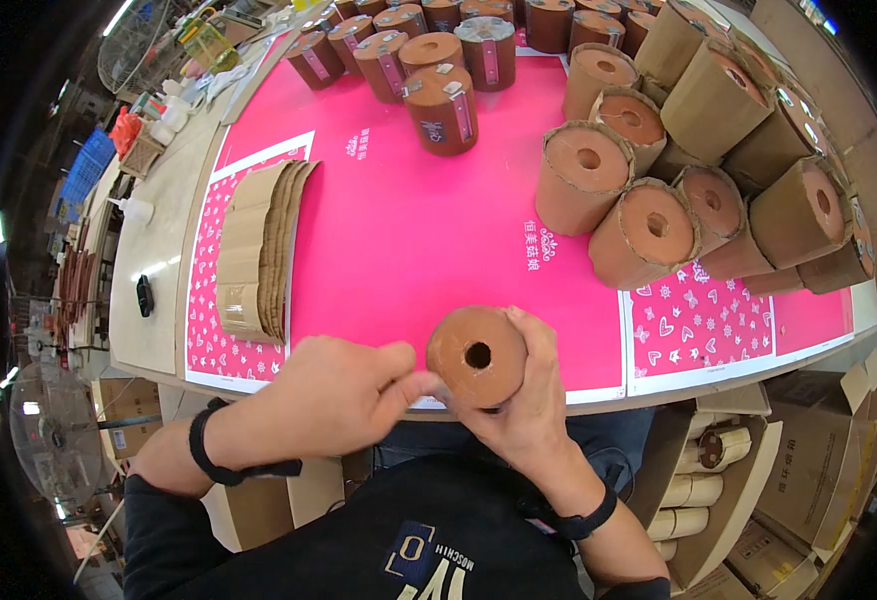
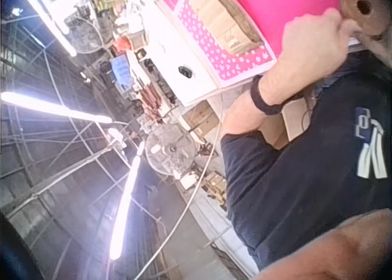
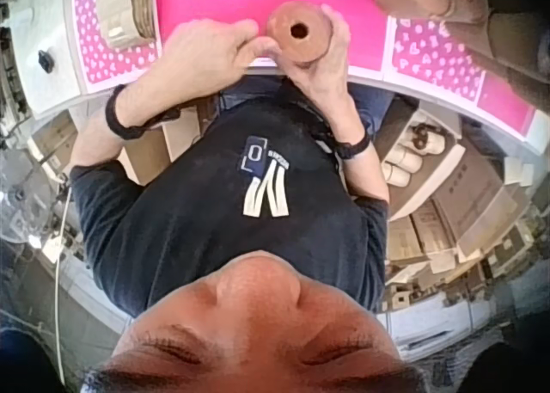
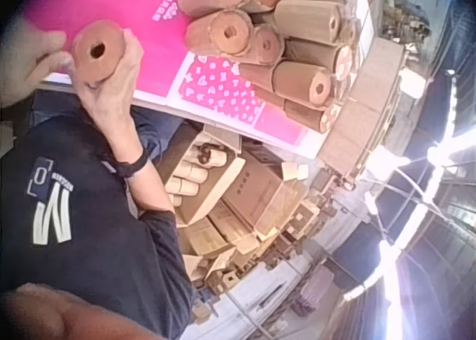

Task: The person picks up brown cardboard tubes and wraps them with pieces of flat brown cardboard, using a blue utility knife to trim the cardboard and fit it into the center of the tubes.

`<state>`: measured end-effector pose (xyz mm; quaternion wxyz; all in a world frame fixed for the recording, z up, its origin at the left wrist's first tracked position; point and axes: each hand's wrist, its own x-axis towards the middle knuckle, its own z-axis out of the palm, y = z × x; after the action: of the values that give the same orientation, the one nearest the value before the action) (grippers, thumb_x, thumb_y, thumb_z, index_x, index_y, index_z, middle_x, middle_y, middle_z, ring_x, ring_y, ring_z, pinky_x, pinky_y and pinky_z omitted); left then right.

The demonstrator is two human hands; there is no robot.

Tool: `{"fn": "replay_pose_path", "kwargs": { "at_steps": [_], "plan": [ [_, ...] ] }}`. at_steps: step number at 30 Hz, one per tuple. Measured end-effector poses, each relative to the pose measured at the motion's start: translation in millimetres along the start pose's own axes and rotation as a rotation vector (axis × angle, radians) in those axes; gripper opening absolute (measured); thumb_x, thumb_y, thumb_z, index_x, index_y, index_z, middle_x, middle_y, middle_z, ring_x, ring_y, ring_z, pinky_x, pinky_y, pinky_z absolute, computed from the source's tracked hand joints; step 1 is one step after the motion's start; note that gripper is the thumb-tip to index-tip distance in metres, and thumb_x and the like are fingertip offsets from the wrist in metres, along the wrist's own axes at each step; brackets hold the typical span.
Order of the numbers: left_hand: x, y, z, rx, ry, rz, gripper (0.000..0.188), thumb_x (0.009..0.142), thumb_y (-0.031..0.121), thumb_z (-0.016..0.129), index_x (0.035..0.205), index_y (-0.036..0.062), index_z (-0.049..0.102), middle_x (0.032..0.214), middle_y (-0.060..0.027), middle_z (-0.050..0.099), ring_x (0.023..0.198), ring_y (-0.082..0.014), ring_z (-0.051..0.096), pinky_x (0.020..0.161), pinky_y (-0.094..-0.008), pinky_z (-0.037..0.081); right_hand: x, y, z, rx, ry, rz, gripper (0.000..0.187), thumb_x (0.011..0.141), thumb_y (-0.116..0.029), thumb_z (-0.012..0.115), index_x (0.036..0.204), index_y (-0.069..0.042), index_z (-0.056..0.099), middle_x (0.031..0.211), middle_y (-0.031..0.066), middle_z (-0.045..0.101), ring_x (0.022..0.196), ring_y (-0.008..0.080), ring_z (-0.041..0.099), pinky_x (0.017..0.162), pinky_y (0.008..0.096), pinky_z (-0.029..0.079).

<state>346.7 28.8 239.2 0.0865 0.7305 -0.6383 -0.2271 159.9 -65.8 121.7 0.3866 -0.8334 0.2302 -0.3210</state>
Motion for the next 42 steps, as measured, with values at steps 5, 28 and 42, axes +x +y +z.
{"fn": "replay_pose_path", "kwargs": {
  "at_steps": [5,28,42],
  "plan": [
    [1.8,0.6,-4.5,-0.044,0.036,0.026,0.037,0.101,0.037,0.060,0.081,0.0056,0.061,0.059,-0.0173,0.058,0.057,-0.0411,0.061,0.050,-0.0482,0.046,-2.6,5.1,7.3,0.108,0.113,0.008,0.103,0.068,-0.018,0.096,0.146,-0.001,0.031,0.127,0.0216,0.051,0.114,0.0374,0.059,0.095,0.0448,0.051],
    [2.7,-4.0,-12.0,-0.111,0.101,-0.024,0.031,0.099,0.028,0.064,0.080,0.0043,0.059,0.059,-0.0189,0.054,0.057,-0.0413,0.058,0.052,-0.0476,0.042,3.0,-16.4,-16.8,0.079,0.096,0.028,0.098,0.074,-0.034,0.091,0.148,-0.001,0.035,0.134,0.0241,0.047,0.121,0.0391,0.052,0.103,0.0486,0.042],
    [-13.9,30.3,-12.1,-0.096,0.229,0.162,0.010,0.093,0.009,0.063,0.095,0.0001,0.060,0.082,-0.0182,0.057,0.075,-0.0389,0.056,0.067,-0.0466,0.040,22.4,-68.1,-61.7,0.227,0.134,0.142,0.019,0.086,-0.017,0.081,0.101,-0.008,0.072,0.088,0.0031,0.065,0.087,0.0231,0.059,0.078,0.0343,0.046]
  ]
}}
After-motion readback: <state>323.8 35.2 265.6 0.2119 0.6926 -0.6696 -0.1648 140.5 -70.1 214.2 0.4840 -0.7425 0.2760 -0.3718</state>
